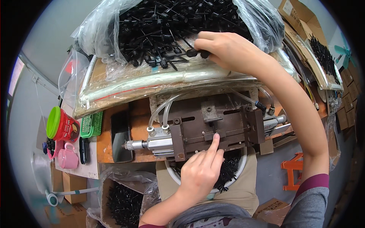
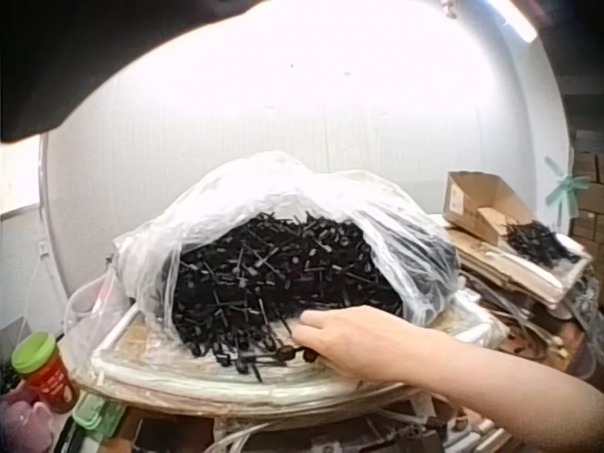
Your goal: Assembling small black plastic parts using a pneumatic assembly machine on a workshop table.
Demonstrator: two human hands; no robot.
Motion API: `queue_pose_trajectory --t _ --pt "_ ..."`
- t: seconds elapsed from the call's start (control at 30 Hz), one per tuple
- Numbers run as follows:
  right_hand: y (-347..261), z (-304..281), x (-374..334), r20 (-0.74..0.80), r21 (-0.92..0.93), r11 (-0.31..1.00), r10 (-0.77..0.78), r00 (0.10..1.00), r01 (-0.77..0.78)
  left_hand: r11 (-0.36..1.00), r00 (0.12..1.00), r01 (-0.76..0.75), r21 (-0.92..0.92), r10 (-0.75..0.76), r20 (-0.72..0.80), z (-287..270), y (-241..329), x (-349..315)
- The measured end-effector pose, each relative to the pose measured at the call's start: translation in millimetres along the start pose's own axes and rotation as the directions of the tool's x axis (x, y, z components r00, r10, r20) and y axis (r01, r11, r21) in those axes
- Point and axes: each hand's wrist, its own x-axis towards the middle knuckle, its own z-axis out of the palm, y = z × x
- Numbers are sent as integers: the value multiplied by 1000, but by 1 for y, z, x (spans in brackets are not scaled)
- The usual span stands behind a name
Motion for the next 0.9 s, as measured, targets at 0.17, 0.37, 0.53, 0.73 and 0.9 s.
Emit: queue_pose_trajectory --t 0.17,0.37,0.53,0.73,0.9 --pt "-10 -3 -26 -240 33 999 7 971 1 999 997 35 4 -36 64 -6 0 2" --pt "-58 -23 -57 -337 -105 989 -138 931 108 693 923 379 -614 -330 197 -33 3 11" --pt "-99 -17 -87 -337 -205 968 -207 918 143 305 878 290 -907 -462 126 -51 0 8" --pt "-101 -19 -111 -382 16 1000 7 924 -2 926 975 118 -358 -177 -137 -35 4 -4" --pt "-111 -17 -126 -399 73 997 56 915 -29 999 999 18 -51 -20 -46 -3 -1 -11"
